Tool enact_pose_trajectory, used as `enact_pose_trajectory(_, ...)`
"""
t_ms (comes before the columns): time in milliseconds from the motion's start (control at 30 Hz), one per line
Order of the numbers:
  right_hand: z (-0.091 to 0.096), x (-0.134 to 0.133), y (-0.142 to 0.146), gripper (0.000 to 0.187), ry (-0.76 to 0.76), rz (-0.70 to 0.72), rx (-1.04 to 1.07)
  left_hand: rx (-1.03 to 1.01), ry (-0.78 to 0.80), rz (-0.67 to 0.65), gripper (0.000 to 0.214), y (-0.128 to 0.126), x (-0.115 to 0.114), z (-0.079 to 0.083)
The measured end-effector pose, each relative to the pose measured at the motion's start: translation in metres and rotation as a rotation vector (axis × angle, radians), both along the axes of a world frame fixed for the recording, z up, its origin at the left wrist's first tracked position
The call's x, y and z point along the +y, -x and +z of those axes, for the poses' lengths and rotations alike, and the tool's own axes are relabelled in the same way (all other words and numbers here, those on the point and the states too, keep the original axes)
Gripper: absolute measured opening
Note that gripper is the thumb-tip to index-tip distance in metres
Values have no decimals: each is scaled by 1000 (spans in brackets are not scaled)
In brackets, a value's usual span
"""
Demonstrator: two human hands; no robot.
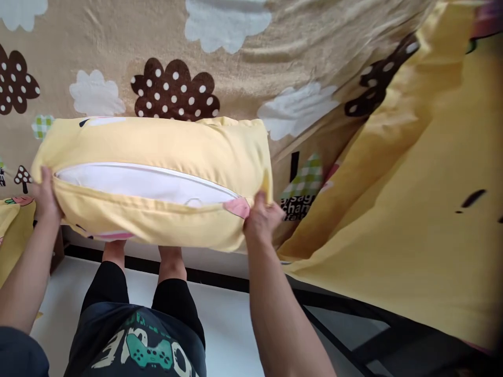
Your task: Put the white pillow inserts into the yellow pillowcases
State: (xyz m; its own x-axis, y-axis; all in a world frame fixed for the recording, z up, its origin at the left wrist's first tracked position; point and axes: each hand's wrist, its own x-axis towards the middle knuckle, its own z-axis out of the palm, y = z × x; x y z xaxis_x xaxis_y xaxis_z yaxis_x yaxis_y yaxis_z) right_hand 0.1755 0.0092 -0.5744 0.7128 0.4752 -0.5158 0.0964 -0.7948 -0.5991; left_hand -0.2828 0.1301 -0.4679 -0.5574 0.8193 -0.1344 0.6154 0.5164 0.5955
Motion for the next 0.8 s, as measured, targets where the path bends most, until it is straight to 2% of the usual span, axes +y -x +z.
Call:
enact_pose_trajectory(67, 25, -2, -14, 48, -21, -26, -157, 80, -192, 109, 37, 11, 0, 20)
enact_pose_trajectory(133, 42, -10, -22, 49, -24, 2, -288, 189, -224, 177, 39, 23, -4, 28)
enact_pose_trajectory(233, 43, -23, -26, 47, 48, 90, -356, 326, 61, 116, 36, 35, -13, 17)
enact_pose_trajectory(300, 35, -27, -29, 42, 169, 168, -308, 344, 275, -41, 22, 35, -15, 4)
enact_pose_trajectory(333, 32, -26, -29, 37, 218, 193, -292, 345, 325, -136, 14, 32, -13, -1)
enact_pose_trajectory(400, 32, -15, -24, 30, 223, 248, -314, 336, 300, -338, 28, 15, -5, -7)
enact_pose_trajectory(500, 46, 24, 20, 48, -1, 422, -403, 270, 136, -673, 44, -44, 19, -11)
enact_pose_trajectory(567, 56, 60, 71, 52, -142, 639, -372, 207, 112, -898, 48, -102, 34, -20)
enact_pose_trajectory(633, 58, 95, 120, 49, -185, 923, -259, 174, 190, -1039, 51, -156, 44, -35)
enact_pose_trajectory(667, 56, 109, 137, 48, -182, 1042, -183, 168, 244, -1084, 52, -174, 47, -44)
enact_pose_trajectory(733, 45, 126, 142, 46, -140, 1169, -54, 192, 336, -1119, 51, -184, 52, -62)
enact_pose_trajectory(800, 28, 127, 108, 47, -64, 1127, -16, 271, 404, -1024, 51, -154, 57, -74)
